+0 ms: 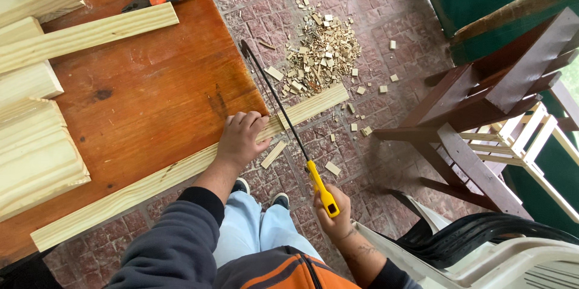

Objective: The person uses a yellow-handled hand saw to cut a thin wooden strip on a wooden workbench. The person holds the wood steady with the left hand and saws with the right hand, producing sawdust on the floor. The cut is completed and the separated piece falls away.

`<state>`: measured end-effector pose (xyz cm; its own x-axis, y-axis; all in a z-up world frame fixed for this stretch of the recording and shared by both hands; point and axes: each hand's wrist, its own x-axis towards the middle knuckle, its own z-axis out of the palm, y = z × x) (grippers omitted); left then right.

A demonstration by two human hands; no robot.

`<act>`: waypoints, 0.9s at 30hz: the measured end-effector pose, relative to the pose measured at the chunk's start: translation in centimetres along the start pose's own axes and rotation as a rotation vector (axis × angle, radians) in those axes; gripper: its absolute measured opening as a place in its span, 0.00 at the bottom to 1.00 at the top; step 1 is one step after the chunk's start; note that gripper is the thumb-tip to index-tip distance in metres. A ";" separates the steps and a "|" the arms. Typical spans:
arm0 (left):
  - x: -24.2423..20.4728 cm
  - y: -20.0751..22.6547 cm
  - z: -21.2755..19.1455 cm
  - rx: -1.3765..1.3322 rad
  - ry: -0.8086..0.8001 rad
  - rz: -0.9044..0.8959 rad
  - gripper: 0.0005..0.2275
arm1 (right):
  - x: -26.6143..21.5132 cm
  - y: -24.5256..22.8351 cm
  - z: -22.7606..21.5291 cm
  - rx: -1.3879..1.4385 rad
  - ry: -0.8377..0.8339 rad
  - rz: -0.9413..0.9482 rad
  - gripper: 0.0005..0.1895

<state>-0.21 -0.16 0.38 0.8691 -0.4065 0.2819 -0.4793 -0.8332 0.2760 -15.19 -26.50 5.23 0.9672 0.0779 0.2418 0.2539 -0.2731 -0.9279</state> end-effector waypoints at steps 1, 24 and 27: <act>-0.1 -0.1 0.2 0.001 0.001 -0.002 0.25 | 0.3 0.1 0.2 0.000 -0.003 -0.001 0.09; -0.5 -0.5 1.0 0.024 0.039 0.078 0.22 | 5.2 -1.2 -0.7 0.346 -0.301 0.074 0.07; -1.2 0.1 0.8 0.086 -0.015 0.019 0.25 | 5.3 -1.4 -1.4 0.159 -0.417 0.086 0.04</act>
<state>-1.17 -0.07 -0.69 0.8618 -0.4276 0.2728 -0.4840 -0.8541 0.1905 -10.43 -27.07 8.19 0.8914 0.4496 0.0577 0.1375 -0.1469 -0.9796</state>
